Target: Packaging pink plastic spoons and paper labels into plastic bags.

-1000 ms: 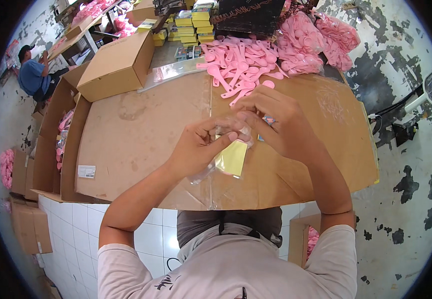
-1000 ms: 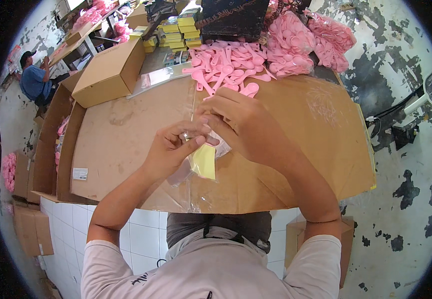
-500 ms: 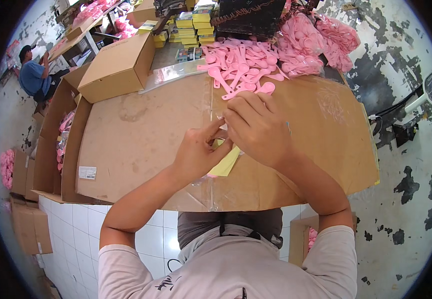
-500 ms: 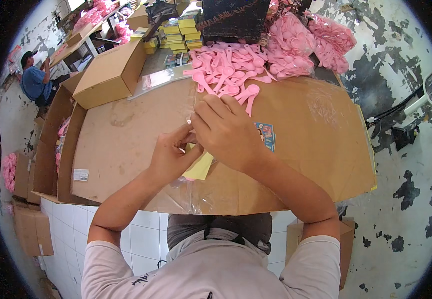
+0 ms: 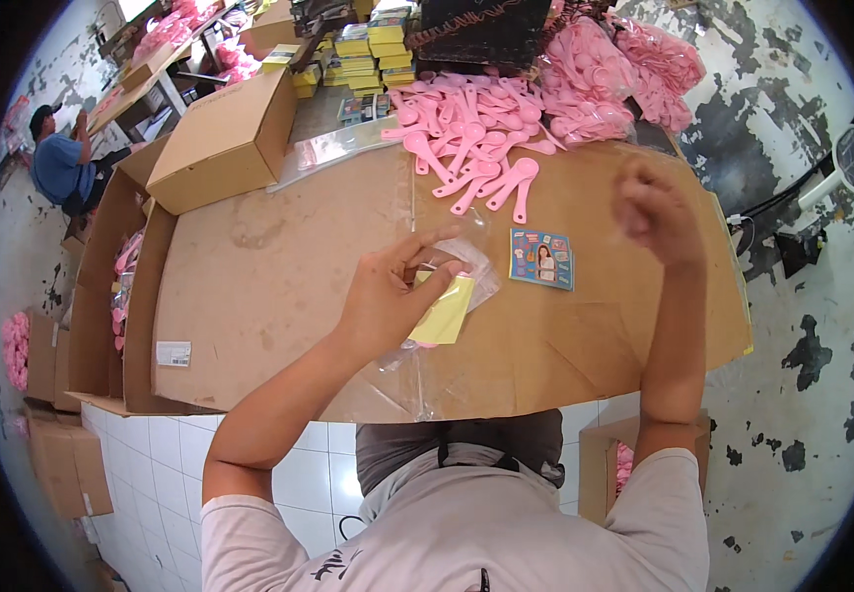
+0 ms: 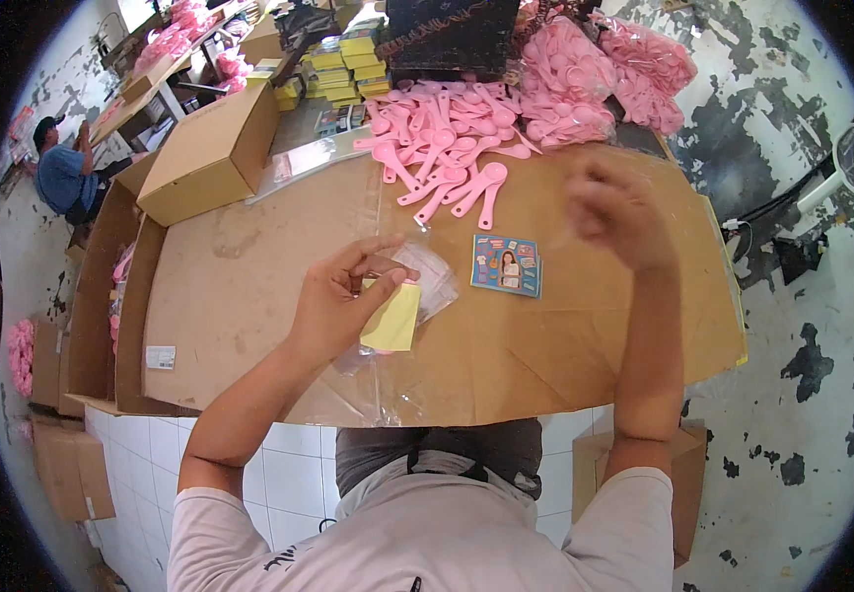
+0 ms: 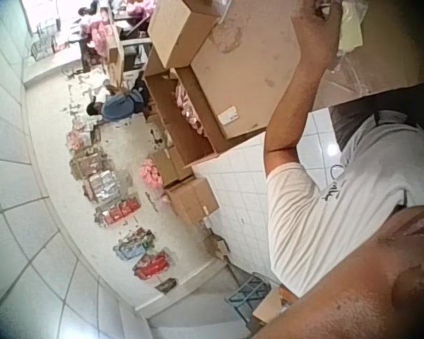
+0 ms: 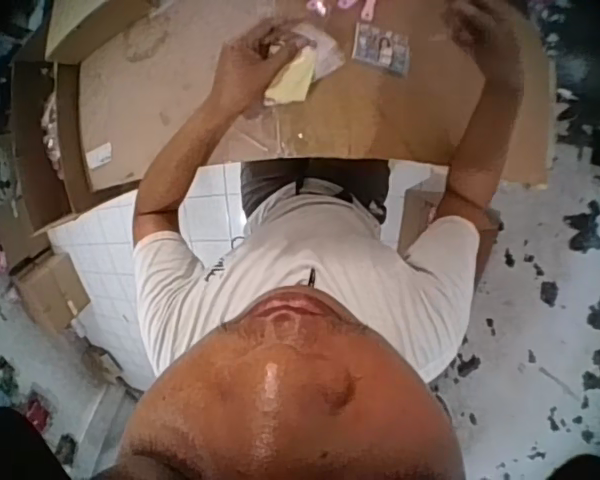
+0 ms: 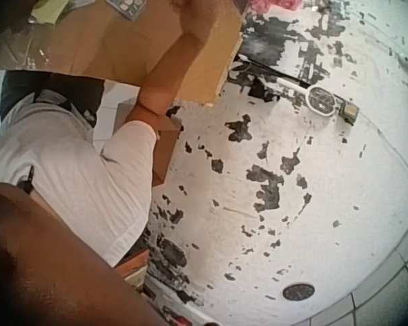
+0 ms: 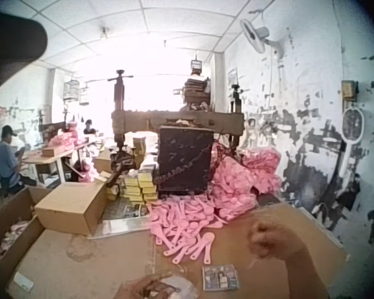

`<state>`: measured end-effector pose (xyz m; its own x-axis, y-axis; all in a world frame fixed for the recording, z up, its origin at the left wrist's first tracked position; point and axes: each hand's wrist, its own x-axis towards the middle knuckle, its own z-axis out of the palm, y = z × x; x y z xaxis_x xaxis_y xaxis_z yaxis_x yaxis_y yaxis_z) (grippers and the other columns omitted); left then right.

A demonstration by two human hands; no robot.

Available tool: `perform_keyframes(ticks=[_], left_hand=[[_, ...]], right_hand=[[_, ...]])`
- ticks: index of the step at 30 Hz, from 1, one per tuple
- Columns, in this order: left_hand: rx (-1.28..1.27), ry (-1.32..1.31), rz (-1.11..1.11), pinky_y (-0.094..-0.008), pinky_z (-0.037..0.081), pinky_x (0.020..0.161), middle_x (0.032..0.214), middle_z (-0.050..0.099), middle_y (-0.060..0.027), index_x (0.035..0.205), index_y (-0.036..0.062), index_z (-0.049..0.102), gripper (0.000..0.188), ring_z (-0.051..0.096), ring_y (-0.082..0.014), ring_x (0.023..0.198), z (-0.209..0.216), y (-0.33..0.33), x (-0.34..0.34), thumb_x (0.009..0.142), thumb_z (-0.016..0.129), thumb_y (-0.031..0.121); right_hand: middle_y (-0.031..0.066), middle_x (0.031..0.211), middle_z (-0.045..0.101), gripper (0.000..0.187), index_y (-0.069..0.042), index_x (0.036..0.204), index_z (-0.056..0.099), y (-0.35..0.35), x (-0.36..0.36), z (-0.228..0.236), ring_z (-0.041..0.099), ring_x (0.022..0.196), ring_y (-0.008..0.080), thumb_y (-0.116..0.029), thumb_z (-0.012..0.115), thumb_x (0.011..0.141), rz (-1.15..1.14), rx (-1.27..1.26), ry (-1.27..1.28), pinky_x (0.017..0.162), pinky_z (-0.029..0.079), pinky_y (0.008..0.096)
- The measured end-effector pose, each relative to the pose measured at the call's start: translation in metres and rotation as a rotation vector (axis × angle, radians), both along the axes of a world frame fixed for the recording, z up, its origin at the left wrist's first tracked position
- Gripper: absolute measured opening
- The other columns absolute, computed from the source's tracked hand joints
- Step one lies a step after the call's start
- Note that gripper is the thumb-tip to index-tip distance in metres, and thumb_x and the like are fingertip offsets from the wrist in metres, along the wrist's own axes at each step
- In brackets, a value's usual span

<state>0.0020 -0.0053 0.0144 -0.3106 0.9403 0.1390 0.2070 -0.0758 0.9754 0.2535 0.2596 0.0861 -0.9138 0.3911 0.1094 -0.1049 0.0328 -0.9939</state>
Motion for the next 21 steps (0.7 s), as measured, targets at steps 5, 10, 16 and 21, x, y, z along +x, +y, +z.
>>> perform_keyframes(ticks=[5,10,16,21], left_hand=[[0.008,-0.096,0.001,-0.0259,0.057,0.072,0.103,0.076,-0.0123,0.134,-0.0046,0.058,0.038,0.071,-0.0114,0.083,0.0,0.0,0.004,0.099,0.067,0.007],[-0.014,-0.143,0.036,-0.0252,0.057,0.072,0.102,0.076,-0.0113,0.13,-0.0034,0.062,0.032,0.07,-0.0107,0.083,-0.004,0.003,0.002,0.1,0.064,0.009],[0.038,-0.28,0.027,-0.0269,0.057,0.079,0.107,0.075,-0.0112,0.121,-0.0034,0.068,0.026,0.07,-0.0117,0.091,-0.014,0.008,-0.002,0.103,0.062,0.014],[0.008,-0.29,0.056,-0.0277,0.055,0.087,0.107,0.074,-0.0096,0.115,-0.0024,0.071,0.024,0.068,-0.0113,0.095,-0.02,0.011,-0.006,0.103,0.062,0.016]], right_hand=[[0.0121,0.096,0.068,0.025,-0.002,0.116,0.061,0.129,0.094,-0.07,0.067,0.089,0.029,0.0,0.054,0.092,-0.914,1.353,-0.546,0.078,0.053,0.0384],[0.019,0.111,0.069,0.037,-0.003,0.125,0.062,0.106,0.095,-0.085,0.065,0.107,0.0371,0.002,0.054,0.09,-1.137,1.382,-0.481,0.092,0.051,0.0461],[0.0152,0.108,0.068,0.021,-0.002,0.116,0.067,-0.01,-0.011,-0.047,0.066,0.1,0.0312,-0.007,0.059,0.097,-0.75,0.817,-0.236,0.088,0.052,0.037],[0.0108,0.096,0.072,0.022,-0.003,0.115,0.067,-0.067,-0.064,-0.043,0.066,0.082,0.0203,-0.019,0.06,0.102,-0.052,0.951,-0.087,0.075,0.052,0.0338]])
